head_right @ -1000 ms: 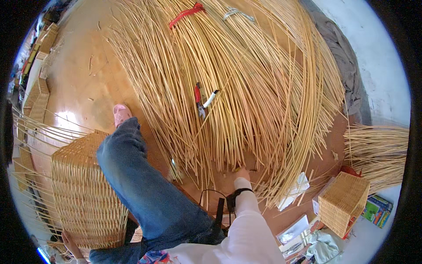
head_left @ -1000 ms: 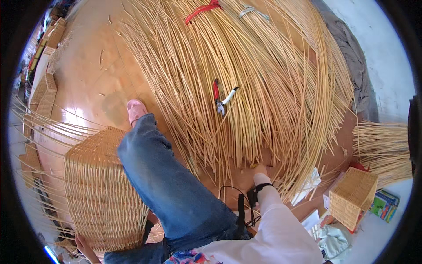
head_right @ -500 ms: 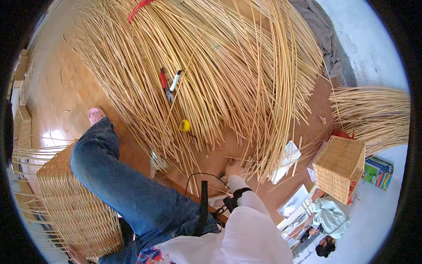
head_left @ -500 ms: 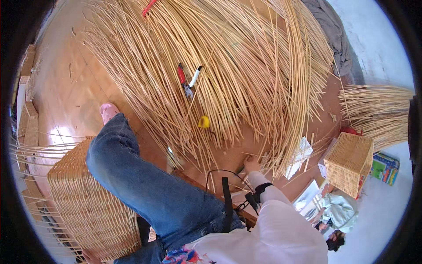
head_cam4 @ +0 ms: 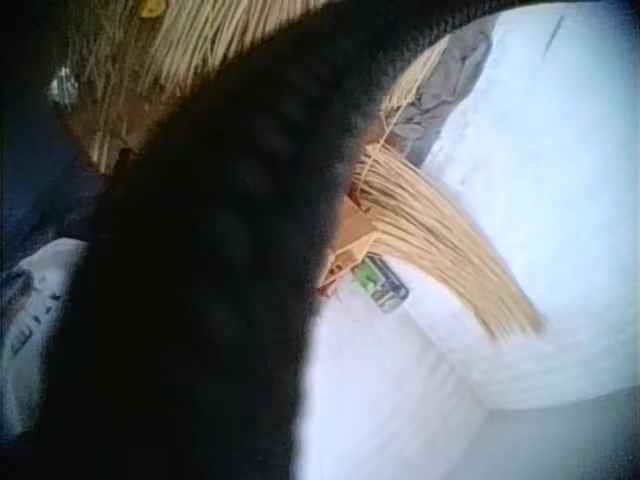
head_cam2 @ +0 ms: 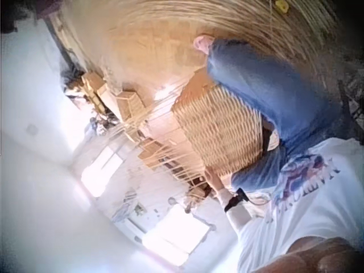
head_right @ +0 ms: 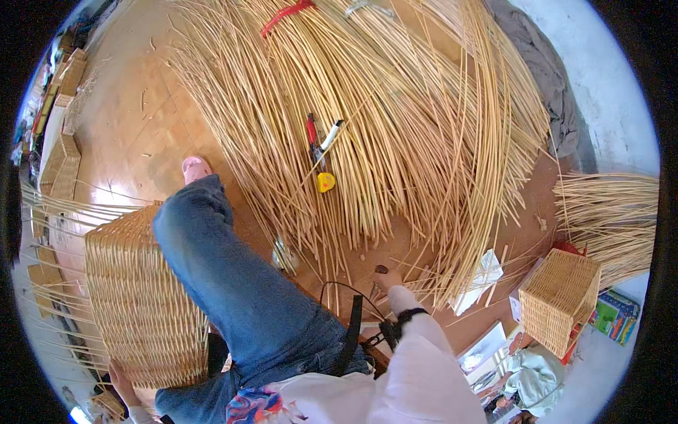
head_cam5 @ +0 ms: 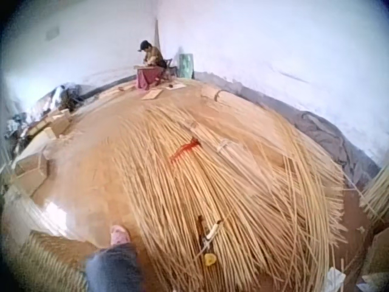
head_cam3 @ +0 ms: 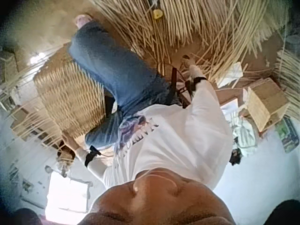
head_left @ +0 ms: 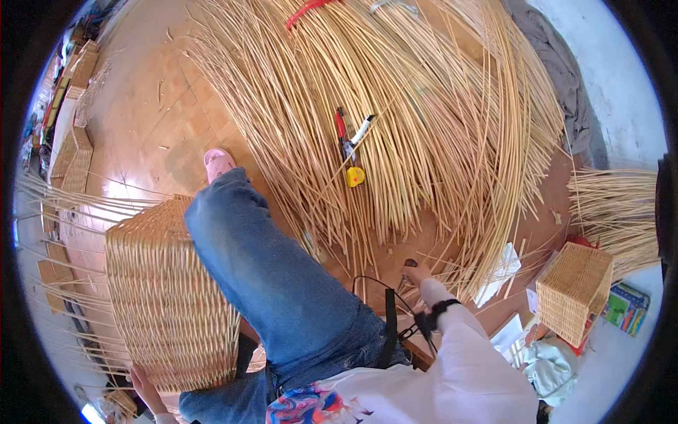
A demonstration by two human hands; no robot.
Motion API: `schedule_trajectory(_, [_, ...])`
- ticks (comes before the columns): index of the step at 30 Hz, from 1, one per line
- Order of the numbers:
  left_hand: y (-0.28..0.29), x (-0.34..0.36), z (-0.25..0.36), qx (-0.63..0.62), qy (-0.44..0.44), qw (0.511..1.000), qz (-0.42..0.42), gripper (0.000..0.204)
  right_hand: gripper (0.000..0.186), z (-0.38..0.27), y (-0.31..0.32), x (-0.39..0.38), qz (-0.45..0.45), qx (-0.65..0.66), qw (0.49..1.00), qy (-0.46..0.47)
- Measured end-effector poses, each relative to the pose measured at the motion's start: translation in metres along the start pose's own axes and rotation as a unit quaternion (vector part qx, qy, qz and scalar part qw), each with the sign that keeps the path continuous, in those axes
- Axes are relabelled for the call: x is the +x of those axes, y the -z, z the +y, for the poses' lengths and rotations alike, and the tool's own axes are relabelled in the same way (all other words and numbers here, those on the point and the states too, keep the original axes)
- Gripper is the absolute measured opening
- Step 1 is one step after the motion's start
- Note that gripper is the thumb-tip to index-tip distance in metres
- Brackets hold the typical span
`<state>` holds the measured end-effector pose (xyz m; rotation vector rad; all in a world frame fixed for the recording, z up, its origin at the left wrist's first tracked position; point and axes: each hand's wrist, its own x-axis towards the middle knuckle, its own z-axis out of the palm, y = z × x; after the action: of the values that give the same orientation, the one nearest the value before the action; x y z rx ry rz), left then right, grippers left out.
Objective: Weaving a wicker basket using reeds and manual tools.
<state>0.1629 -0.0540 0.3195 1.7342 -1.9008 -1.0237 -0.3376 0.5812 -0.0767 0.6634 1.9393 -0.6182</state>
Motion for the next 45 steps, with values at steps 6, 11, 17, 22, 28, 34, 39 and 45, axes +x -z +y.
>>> schedule_trajectory(6, [-0.031, -0.014, 0.014, 0.0, -0.019, 1.0, -0.019, 0.043, 0.043, -0.189, 0.095, -0.154, -0.105, 0.149, 0.881, 0.436])
schedule_trajectory(11, [-0.048, -0.041, 0.05, 0.05, -0.062, 0.996, 0.03, 0.035, 0.047, -0.325, 0.071, -0.336, -0.469, 0.264, 0.706, 0.46])
schedule_trajectory(17, [-0.036, -0.068, 0.097, 0.087, -0.192, 0.976, 0.048, 0.033, 0.033, -0.364, -0.072, -0.51, -0.668, 0.018, 0.672, 0.318])
schedule_trajectory(22, [-0.006, -0.058, 0.084, 0.01, -0.117, 0.991, 0.062, 0.028, 0.019, -0.359, -0.185, -0.567, -0.653, -0.212, 0.648, 0.33])
schedule_trajectory(28, [0.026, -0.034, 0.102, -0.095, -0.114, 0.986, 0.071, 0.024, 0.027, -0.373, -0.269, -0.62, -0.405, -0.481, 0.458, 0.628])
schedule_trajectory(34, [0.027, -0.003, 0.129, -0.122, -0.083, 0.989, -0.031, 0.03, 0.021, -0.372, -0.312, -0.632, -0.074, -0.546, 0.191, 0.812])
schedule_trajectory(39, [0.0, 0.014, 0.132, -0.078, -0.015, 0.99, -0.12, 0.029, 0.011, -0.359, -0.321, -0.618, 0.055, -0.498, 0.031, 0.865])
schedule_trajectory(45, [-0.008, 0.025, 0.132, -0.021, -0.054, 0.988, -0.146, 0.019, 0.021, -0.363, -0.329, -0.621, 0.062, -0.528, 0.088, 0.842])
